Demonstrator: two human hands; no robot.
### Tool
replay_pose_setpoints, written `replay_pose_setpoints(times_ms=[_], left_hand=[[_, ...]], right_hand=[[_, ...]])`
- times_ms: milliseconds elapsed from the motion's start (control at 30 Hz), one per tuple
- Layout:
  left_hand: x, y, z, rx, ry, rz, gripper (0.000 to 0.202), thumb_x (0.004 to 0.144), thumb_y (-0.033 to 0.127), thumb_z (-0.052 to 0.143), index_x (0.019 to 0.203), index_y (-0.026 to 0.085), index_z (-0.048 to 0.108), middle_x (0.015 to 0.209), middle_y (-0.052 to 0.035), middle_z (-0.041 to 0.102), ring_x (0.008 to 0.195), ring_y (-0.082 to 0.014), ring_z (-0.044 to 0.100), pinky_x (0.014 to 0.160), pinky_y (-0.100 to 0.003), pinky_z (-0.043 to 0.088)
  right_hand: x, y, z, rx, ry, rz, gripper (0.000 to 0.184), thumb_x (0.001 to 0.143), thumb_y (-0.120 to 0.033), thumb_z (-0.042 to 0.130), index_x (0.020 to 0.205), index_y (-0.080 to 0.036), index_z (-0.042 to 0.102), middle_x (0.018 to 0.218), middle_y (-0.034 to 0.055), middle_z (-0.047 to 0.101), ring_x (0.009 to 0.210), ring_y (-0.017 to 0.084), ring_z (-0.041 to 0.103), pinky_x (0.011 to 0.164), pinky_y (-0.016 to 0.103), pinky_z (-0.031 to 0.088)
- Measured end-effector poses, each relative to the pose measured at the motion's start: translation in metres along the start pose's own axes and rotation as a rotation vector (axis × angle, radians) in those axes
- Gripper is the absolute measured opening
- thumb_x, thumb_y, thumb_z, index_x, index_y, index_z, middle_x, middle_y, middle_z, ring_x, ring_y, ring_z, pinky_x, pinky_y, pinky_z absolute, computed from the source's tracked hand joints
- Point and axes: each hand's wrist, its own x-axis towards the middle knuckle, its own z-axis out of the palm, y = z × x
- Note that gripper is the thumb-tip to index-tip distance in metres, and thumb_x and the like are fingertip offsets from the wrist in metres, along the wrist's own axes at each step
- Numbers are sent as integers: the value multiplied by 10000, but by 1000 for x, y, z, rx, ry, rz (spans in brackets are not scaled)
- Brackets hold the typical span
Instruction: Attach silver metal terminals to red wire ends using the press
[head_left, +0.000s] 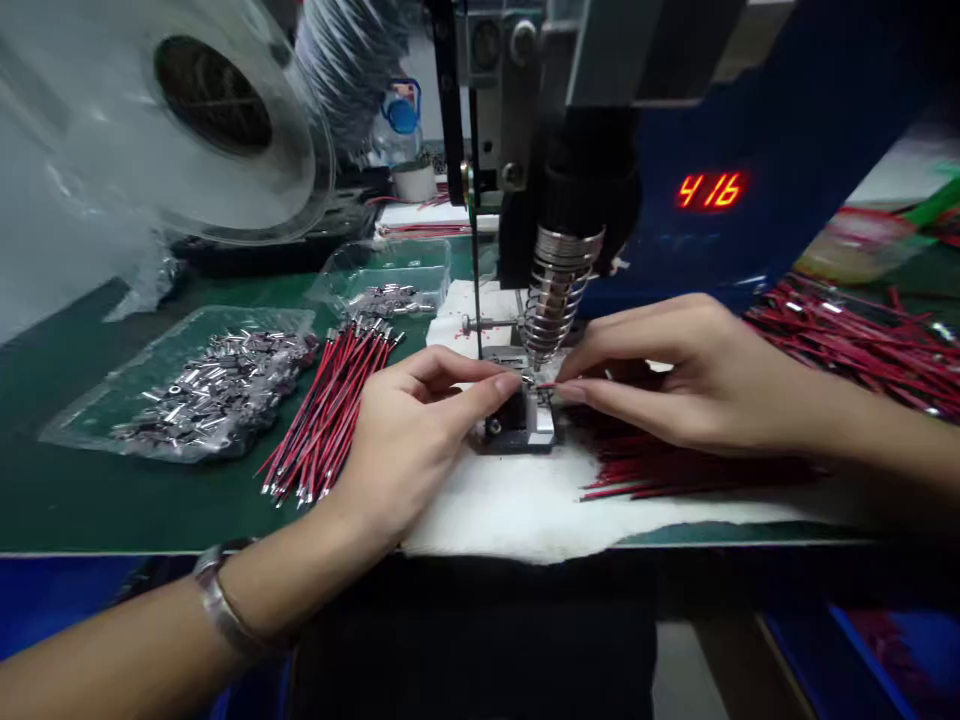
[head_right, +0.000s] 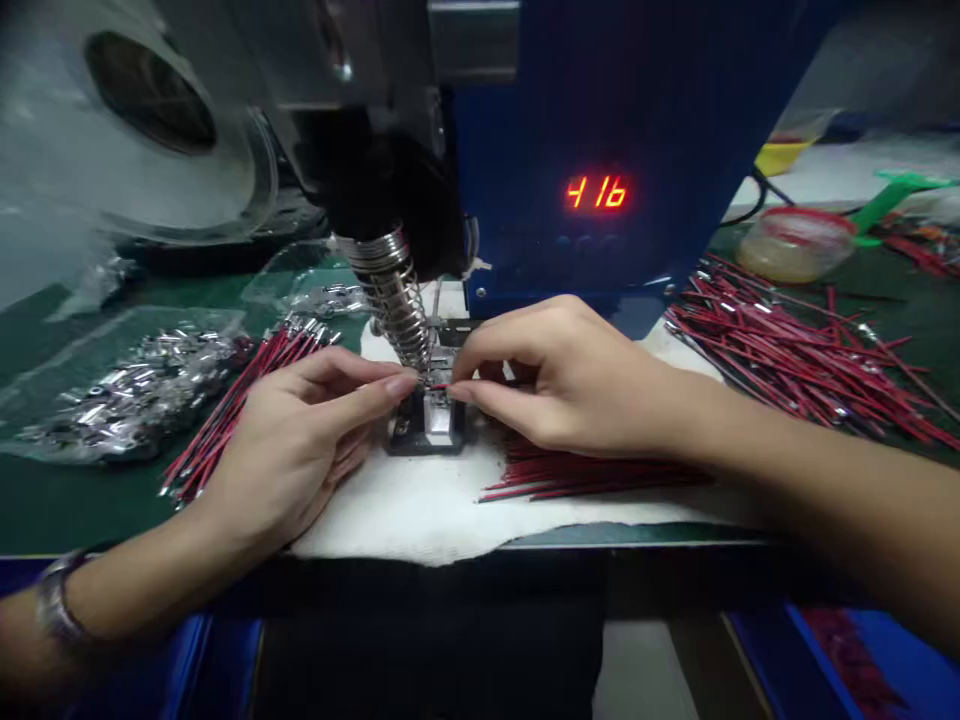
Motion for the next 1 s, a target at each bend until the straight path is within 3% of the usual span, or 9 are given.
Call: replay_pose_setpoints(times_ms=[167, 367, 600, 800, 900, 1000], left_hand=[[-1, -3, -1, 10, 7, -4, 164, 783, 287, 902, 765, 198, 765, 840, 26, 766, 419, 23, 355, 404, -163, 284], [0, -2, 1, 16, 20, -4, 162, 769, 269, 909, 747, 202, 763, 533, 73, 562, 394, -1, 332, 386, -177, 234], [0, -4, 0, 17, 11, 0, 183, 766, 307, 914, 774, 199, 766, 529, 75, 549, 400, -1, 344, 396, -174, 249], [0, -2, 1, 15, 17, 6, 181, 771, 283, 911, 765, 187, 758, 787, 30, 731, 416, 24, 337, 402, -176, 275], [-1, -2, 1, 11, 11, 4, 172, 776, 277, 907, 772, 190, 760, 857, 22, 757, 427, 27, 342, 410, -172, 285], [-1, -2, 1, 12, 8, 5, 171, 774, 274, 909, 763, 194, 759, 866, 14, 763, 490, 8, 443, 451, -153, 336]], right_hand=[[-1, -4, 0, 12, 21, -17, 137, 962, -204, 675, 915, -135, 784, 771, 39, 735, 638, 133, 648, 602, 260, 456], [-3, -1, 2, -60, 49, -106, 125, 956, -161, 671, 916, -146, 789, 750, 41, 723, 612, 123, 626, 568, 252, 438], [-5, 2, 3, -213, 69, -215, 172, 986, -155, 626, 911, -135, 779, 771, 60, 738, 626, 120, 627, 560, 257, 419], [-6, 1, 4, -292, 79, -248, 194, 997, -164, 612, 888, -148, 772, 767, 59, 737, 616, 132, 644, 544, 274, 412], [-6, 1, 4, -302, 74, -260, 192, 998, -162, 612, 887, -154, 769, 767, 53, 737, 621, 132, 648, 551, 270, 419], [-7, 2, 4, -313, 73, -264, 184, 998, -169, 618, 887, -168, 765, 772, 43, 735, 622, 130, 643, 552, 267, 421]])
